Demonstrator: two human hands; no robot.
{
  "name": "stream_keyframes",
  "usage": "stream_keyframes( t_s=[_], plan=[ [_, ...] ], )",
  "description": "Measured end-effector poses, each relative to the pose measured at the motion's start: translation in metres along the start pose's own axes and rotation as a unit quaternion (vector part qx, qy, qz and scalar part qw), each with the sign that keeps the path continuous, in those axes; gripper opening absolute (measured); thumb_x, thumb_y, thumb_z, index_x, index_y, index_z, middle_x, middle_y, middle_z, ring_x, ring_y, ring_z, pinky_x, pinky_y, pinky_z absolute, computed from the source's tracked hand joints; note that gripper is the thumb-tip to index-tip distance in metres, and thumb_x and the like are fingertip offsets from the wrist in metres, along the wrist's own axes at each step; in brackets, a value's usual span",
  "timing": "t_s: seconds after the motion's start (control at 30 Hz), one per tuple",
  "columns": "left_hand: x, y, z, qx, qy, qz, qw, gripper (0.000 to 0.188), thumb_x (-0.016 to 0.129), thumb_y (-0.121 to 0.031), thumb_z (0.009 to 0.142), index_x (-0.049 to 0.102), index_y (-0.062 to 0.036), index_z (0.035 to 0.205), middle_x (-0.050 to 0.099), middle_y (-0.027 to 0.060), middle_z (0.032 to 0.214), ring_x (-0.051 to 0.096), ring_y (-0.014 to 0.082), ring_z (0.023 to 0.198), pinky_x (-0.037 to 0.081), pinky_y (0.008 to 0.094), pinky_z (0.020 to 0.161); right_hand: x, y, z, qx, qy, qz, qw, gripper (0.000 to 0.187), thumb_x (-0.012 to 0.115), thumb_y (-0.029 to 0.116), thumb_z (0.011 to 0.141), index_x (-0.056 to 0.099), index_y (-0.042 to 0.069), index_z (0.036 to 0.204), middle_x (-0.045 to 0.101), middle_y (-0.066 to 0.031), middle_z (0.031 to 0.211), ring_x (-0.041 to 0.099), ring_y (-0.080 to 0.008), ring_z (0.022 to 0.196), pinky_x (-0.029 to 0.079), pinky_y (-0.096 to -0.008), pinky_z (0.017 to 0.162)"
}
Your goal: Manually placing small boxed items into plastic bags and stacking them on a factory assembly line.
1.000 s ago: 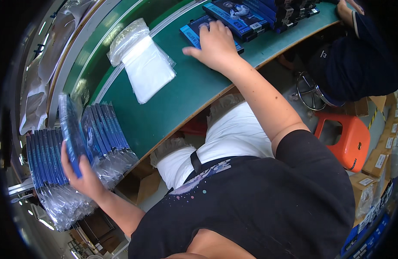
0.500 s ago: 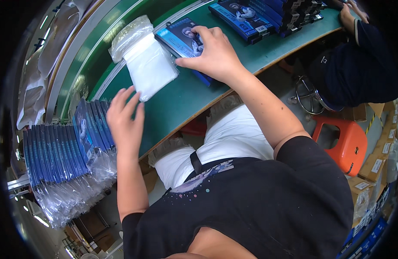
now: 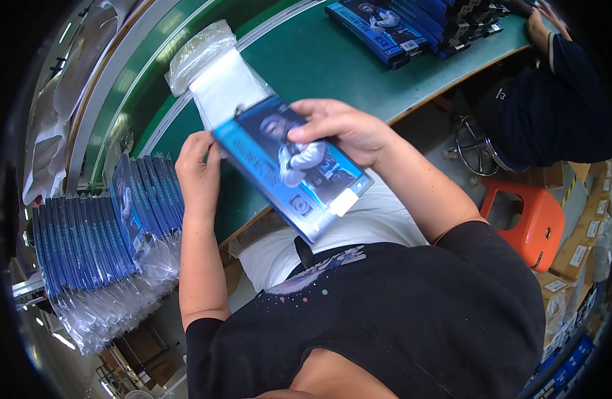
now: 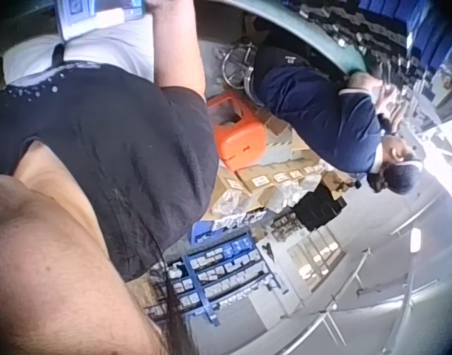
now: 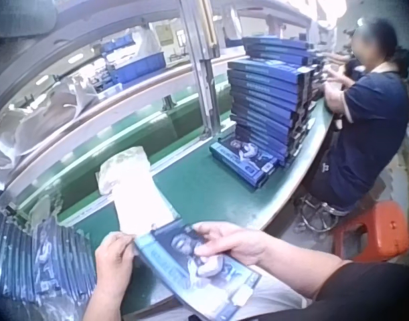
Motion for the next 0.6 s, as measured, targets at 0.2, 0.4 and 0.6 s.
stream_keyframes(
  t_s=[0.2, 0.4, 0.6],
  plan=[
    [0.0, 0.017, 0.007, -0.077, 0.012, -0.156, 0.985, 0.017, 0.067, 0.0, 0.079, 0.071, -0.0001, 0.095, 0.062, 0.0078, 0.086, 0.06, 0.0162, 0.082, 0.047, 0.0256, 0.073, 0.014, -0.022, 0.04, 0.05, 0.017, -0.055, 0.997, 0.08, 0.072, 0.011, 0.077, 0.029, -0.011, 0.14, 0.059, -0.0225, 0.118, 0.066, -0.0189, 0.093, 0.053, -0.0289, 0.083],
    [-0.003, 0.047, 0.001, -0.312, 0.018, -0.27, 0.911, 0.016, 0.064, -0.003, 0.085, 0.069, 0.003, 0.099, 0.067, 0.005, 0.083, 0.059, 0.0093, 0.073, 0.046, 0.0206, 0.068, 0.008, -0.002, 0.044, 0.039, 0.029, -0.093, 0.994, 0.056, 0.069, 0.008, 0.078, 0.048, -0.011, 0.127, 0.066, -0.0184, 0.105, 0.068, -0.0158, 0.084, 0.056, -0.0265, 0.074],
    [-0.001, 0.04, 0.002, -0.297, 0.069, -0.241, 0.921, 0.018, 0.062, -0.001, 0.085, 0.068, 0.0037, 0.101, 0.066, 0.0056, 0.082, 0.06, 0.0091, 0.071, 0.048, 0.0231, 0.064, -0.004, 0.001, 0.044, -0.053, -0.044, -0.184, 0.98, 0.063, 0.066, 0.005, 0.081, 0.037, -0.013, 0.134, 0.062, -0.018, 0.114, 0.064, -0.0167, 0.095, 0.052, -0.0277, 0.085]
  ],
)
Point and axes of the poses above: each hand's wrist, its own z-axis towards the middle knuckle, its own x-axis out of the palm, y = z × x, the point moved 6 cm from there along z, towards the middle knuckle
